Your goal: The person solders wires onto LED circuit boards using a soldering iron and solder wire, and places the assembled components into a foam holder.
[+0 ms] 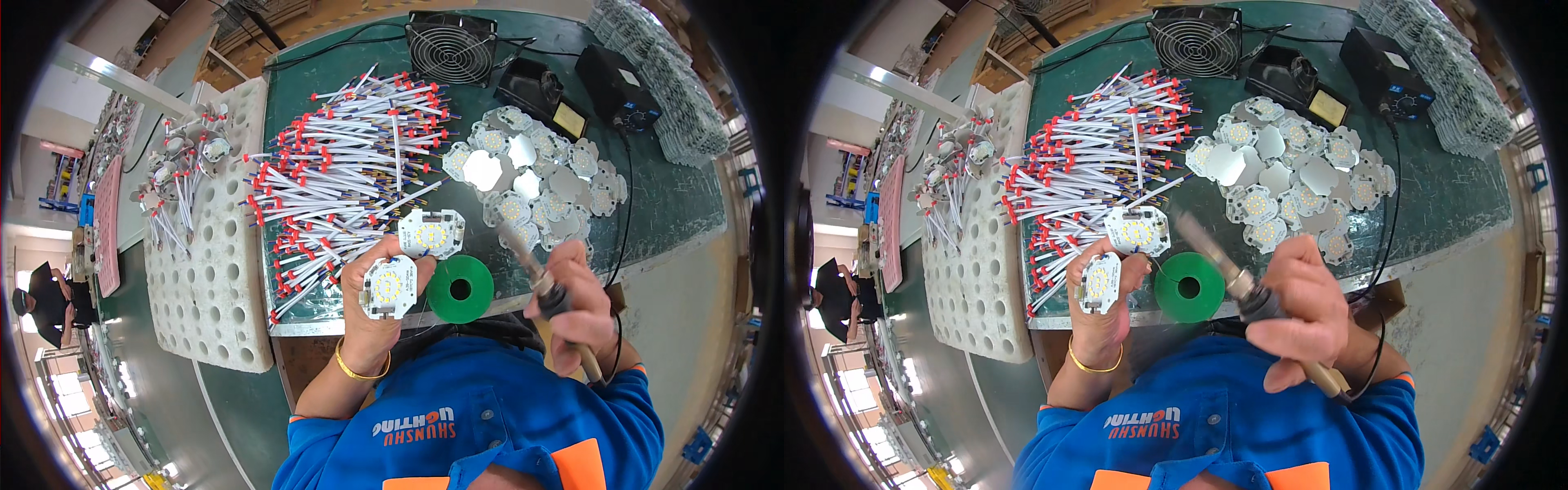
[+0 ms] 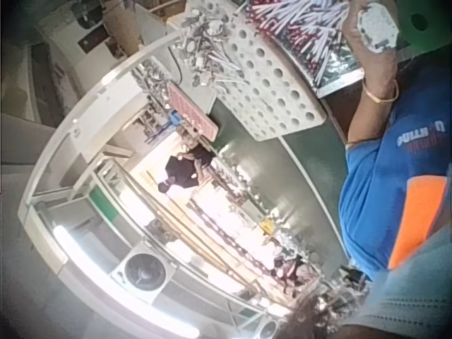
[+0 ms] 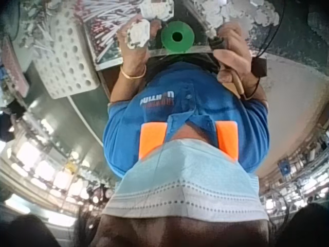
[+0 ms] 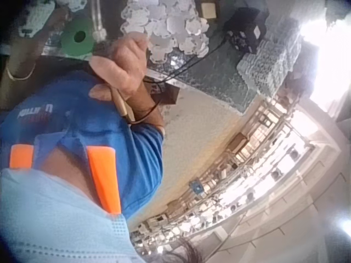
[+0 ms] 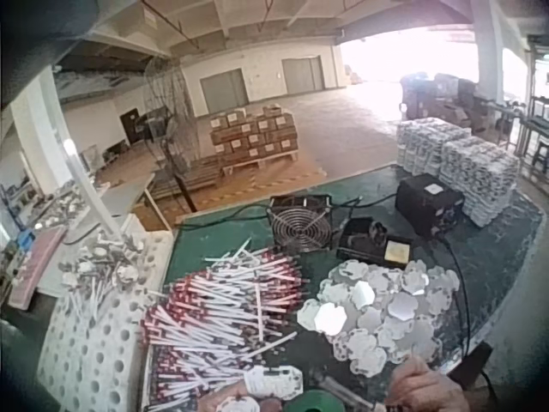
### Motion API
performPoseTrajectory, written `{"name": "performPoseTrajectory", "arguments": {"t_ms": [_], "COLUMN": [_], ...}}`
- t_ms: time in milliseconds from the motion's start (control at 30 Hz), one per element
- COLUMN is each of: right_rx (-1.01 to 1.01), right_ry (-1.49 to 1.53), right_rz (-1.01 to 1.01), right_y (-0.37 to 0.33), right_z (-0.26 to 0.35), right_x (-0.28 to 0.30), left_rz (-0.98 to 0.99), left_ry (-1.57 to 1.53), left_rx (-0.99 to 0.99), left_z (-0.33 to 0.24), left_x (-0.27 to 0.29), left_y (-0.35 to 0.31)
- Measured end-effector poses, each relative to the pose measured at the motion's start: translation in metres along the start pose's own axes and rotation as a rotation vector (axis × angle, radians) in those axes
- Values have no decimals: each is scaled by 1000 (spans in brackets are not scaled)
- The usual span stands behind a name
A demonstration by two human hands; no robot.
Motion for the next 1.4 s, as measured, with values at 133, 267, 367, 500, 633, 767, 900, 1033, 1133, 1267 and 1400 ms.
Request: {"name": "performPoseTrajectory", "arguments": {"t_ms": [133, 267, 367, 500, 633, 767, 900, 1033, 1133, 1267, 1400], "right_rx": [50, -1, 1, -13, -15, 7, -6, -1, -4, 1, 21], "right_ry": [-34, -40, -42, -48, -45, -47, -68, -87, -91, -110, -100], "right_rz": [2, 8, 36, 33, 23, 39, 69, 82, 81, 96, 91], "right_y": [-1, 1, 0, 0, 0, 0, 1, 2, 1, 1, 1], "right_z": [12, 9, 7, 3, 2, 3, 2, 3, 2, 3, 6], "right_x": [-4, -8, -11, -13, -14, -15, -16, -17, -18, -18, -16], "left_rz": [-16, -34, -37, -30, -38, -9, -12, -10, -7, -19, -23], "left_ry": [48, 27, 7, 35, 42, 48, 72, 56, 49, 10, 7], "left_rx": [-51, -67, -54, -48, -42, -53, -54, -58, -47, -16, -32], "left_z": [-3, -3, -3, -3, -1, -1, -1, -1, 1, 3, 2], "left_x": [-1, 0, 0, 0, 1, -1, 0, 0, -1, -1, -1], "left_y": [-2, -2, -1, -1, -1, -1, -1, -2, -2, -2, -1]}}
Point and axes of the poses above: each hand's wrist, its own y-axis towards the middle knuckle, its own x-axis out of the back of the hand, z = x × y, the point moved 10 cm from there along y, towards the middle knuckle, and after that the axes turned 1 degree about z, right-handed, at the moved point
